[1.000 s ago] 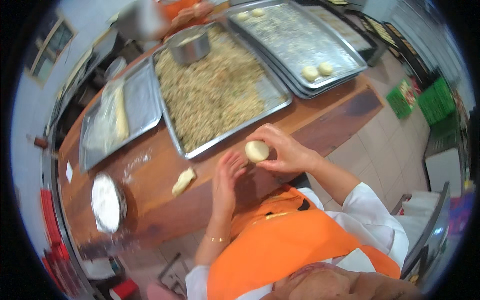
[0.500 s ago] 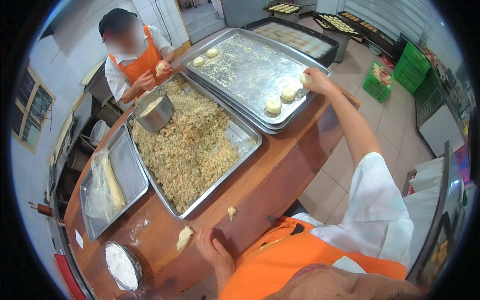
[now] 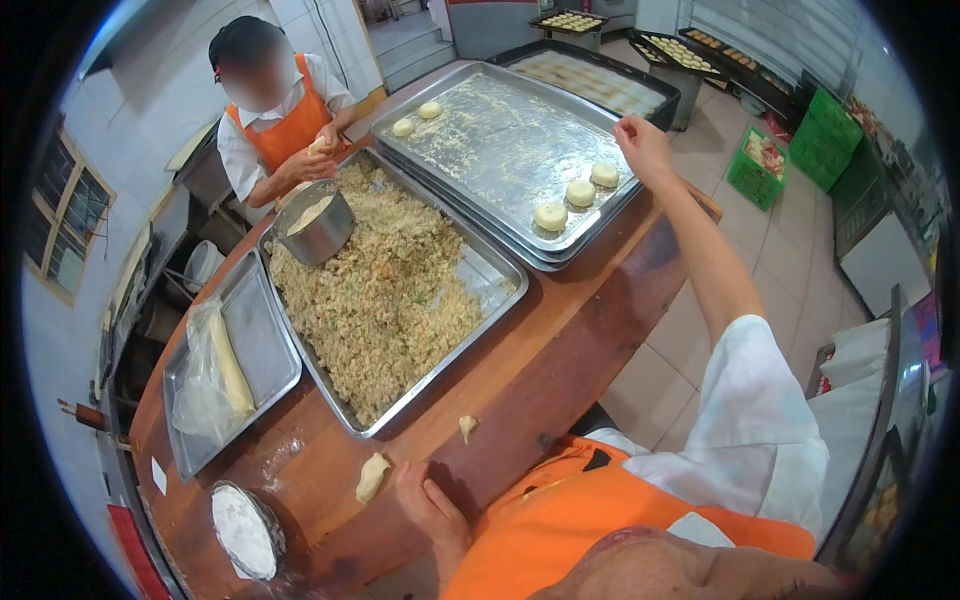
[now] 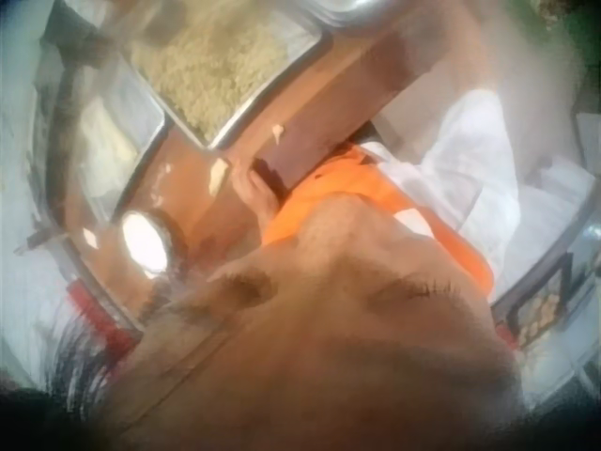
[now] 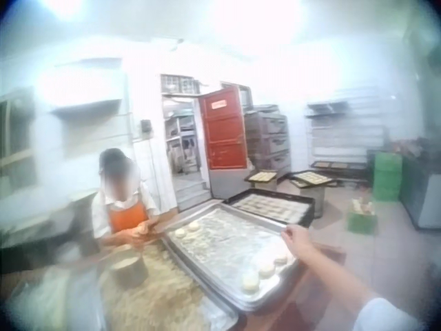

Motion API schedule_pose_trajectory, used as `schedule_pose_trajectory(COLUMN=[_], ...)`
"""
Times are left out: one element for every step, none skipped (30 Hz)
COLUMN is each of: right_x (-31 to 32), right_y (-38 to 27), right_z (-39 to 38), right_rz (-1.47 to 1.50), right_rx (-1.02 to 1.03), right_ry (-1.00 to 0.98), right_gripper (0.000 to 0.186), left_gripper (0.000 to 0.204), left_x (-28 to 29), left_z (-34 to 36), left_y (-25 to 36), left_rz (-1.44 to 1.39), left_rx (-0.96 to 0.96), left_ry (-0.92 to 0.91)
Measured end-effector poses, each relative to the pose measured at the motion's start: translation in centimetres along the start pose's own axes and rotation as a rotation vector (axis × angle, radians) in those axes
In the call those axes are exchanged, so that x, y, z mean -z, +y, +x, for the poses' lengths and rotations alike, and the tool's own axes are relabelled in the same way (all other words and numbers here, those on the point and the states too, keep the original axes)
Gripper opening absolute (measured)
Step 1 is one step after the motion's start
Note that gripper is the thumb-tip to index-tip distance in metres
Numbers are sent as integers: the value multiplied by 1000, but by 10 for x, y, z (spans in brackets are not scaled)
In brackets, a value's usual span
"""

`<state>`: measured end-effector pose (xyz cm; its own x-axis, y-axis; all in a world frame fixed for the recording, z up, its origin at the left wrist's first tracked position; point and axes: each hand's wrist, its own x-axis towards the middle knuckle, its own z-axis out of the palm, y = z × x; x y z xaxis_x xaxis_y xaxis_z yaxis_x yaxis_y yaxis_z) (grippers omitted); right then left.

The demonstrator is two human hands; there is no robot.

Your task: The person pulls off pieces of dough, adds filling from a tray, and rolls them into round buns by hand before placing them onto a metal tray.

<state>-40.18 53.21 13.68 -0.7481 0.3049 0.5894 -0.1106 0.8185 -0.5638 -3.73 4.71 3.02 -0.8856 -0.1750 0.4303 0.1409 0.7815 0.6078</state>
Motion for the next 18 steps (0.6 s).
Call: schedule_pose_trajectory(right_x=[2,0,0,3,8,12,13,24,19,13,0,-12,-24,-27,-26,-29,-31,-32], right_y=[-7,-20,-35,-56,-83,-101,-127,-136,-145,-164,-174,-185,-195,-200,-206,-220,-234,-252], right_z=[-4,-17,-30,-49,-73,-92,-132,-158,-188,-209,-228,-248,-265,-276,-286,-300,-311,-320], right_rz=[122,248,377,345,320,241,279,220,265,340,332,385,434,445,453,466,473,543], right_rx=[-5,-6,-10,134,231,310,389,432,429,427,458,460,459,544,626,614,595,540], right_ry=[-12,-52,-98,-146,-250,-305,-328,-365,-440,-564,-629,-729,-818,-830,-838,-923,-1001,-1053], right_gripper=[22,21,20,16,14,12,11,10,10,10,9,9,9,9,9,11,14,17], left_gripper=[23,24,24,26,29,38,47,55,62,68,69,65,61,57,54,50,47,45], left_x=[2,4,6,11,15,13,26,29,34,31,34,38,44,47,50,57,60,62], left_z=[1,-5,-8,-11,-8,-3,2,8,4,-1,-2,-5,-5,-3,-1,0,2,5], left_y=[-3,-11,-19,-22,-33,-47,-49,-55,-71,-80,-84,-87,-90,-84,-77,-77,-77,-76], left_rz=[8,25,47,105,180,245,338,374,366,396,380,360,336,315,290,269,201,132], left_rx=[2,32,64,75,106,74,125,104,112,129,154,194,223,266,305,344,344,343], left_ry=[27,55,86,155,228,268,195,101,-8,-35,-42,-44,-46,-54,-65,-81,-80,-80])
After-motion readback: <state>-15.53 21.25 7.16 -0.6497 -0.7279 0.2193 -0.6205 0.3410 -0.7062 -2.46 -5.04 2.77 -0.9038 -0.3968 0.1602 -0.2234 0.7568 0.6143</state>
